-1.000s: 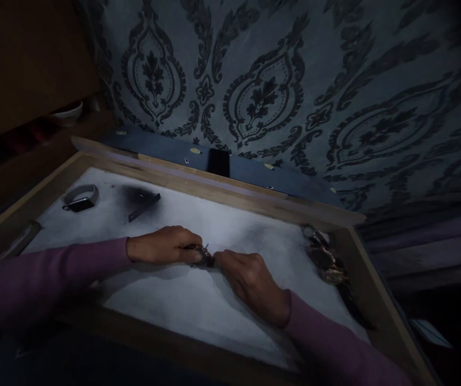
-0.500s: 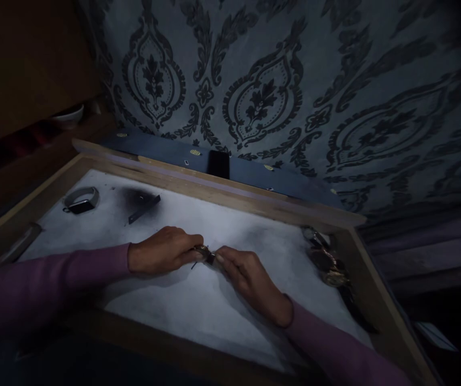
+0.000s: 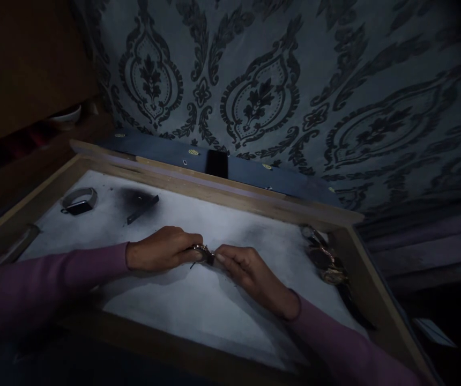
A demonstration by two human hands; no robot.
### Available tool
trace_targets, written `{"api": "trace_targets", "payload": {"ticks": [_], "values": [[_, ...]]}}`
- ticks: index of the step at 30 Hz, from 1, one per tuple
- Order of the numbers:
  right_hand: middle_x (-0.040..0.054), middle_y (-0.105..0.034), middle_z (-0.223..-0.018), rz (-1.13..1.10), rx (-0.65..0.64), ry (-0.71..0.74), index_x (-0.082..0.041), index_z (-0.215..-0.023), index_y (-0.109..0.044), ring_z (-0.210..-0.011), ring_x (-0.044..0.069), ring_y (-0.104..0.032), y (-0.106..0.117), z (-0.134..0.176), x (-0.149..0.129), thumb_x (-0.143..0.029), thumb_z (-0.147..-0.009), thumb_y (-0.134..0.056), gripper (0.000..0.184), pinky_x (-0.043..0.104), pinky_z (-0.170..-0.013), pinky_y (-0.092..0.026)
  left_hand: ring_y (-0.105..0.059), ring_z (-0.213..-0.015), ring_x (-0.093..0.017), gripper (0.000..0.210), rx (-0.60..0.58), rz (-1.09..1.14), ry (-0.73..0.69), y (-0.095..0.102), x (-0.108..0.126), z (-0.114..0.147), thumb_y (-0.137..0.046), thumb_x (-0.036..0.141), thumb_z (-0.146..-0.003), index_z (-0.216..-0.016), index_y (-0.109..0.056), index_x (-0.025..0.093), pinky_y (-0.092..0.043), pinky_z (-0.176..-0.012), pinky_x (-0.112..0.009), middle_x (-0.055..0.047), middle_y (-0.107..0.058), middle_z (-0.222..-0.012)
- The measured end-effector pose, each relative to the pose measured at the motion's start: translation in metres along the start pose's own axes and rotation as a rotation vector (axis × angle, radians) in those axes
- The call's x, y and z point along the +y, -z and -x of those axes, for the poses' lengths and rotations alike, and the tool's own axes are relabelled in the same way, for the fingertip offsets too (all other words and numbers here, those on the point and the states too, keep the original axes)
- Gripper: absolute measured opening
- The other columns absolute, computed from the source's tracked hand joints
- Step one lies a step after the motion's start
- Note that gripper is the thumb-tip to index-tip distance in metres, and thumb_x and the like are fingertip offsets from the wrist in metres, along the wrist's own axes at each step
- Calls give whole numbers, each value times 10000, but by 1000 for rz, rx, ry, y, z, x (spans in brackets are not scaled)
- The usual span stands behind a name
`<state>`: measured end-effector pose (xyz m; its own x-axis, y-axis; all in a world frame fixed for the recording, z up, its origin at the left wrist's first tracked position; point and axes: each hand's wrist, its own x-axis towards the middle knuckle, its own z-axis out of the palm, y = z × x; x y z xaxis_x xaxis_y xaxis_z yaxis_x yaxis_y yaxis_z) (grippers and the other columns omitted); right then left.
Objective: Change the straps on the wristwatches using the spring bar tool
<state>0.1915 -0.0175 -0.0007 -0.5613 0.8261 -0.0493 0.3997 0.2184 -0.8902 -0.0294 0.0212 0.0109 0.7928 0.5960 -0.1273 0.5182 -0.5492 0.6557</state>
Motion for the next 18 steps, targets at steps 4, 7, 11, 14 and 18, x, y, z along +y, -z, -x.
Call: {"api": "trace_targets", "payload": {"ticks": [4, 7, 11, 14, 18], "values": [[-50, -366, -587, -82, 3, -41, -186, -671, -472, -524, 96, -337, -1, -1, 3, -520, -972, -407, 455, 225, -487, -295, -514, -589, -125, 275, 14, -4, 6, -1, 0, 0, -384, 358, -984, -846, -542, 181, -319, -579, -228, 16, -565, -657], [-53, -363, -579, -103, 8, -49, -184, -662, -472, -518, 92, -333, -2, -1, 5, -520, -969, -418, 459, 220, -481, -293, -507, -590, -125, 275, 7, 44, 24, -1, 1, -1, -399, 358, -971, -826, -543, 175, -322, -583, -230, 13, -558, -656], [-48, -370, -586, -54, -10, -26, -174, -699, -521, -521, 93, -328, 0, -1, 3, -505, -978, -410, 447, 220, -482, -285, -486, -618, -122, 289, -37, 197, 65, 1, 1, -2, -416, 361, -944, -780, -546, 162, -329, -589, -230, 10, -540, -673], [-39, -389, -602, 23, -27, 16, -169, -729, -547, -535, 98, -346, 1, -1, 2, -469, -996, -383, 434, 225, -499, -296, -461, -639, -123, 327, -73, 347, 97, 2, 0, -2, -437, 421, -919, -770, -551, 152, -329, -582, -230, 10, -513, -685], [-27, -443, -618, 97, -35, 61, -166, -768, -574, -545, 101, -379, 2, 1, 2, -401, -1012, -370, 396, 233, -516, -312, -445, -646, -122, 354, -113, 459, 129, 2, -2, -2, -465, 469, -890, -776, -554, 145, -338, -584, -236, 10, -498, -699]]}}
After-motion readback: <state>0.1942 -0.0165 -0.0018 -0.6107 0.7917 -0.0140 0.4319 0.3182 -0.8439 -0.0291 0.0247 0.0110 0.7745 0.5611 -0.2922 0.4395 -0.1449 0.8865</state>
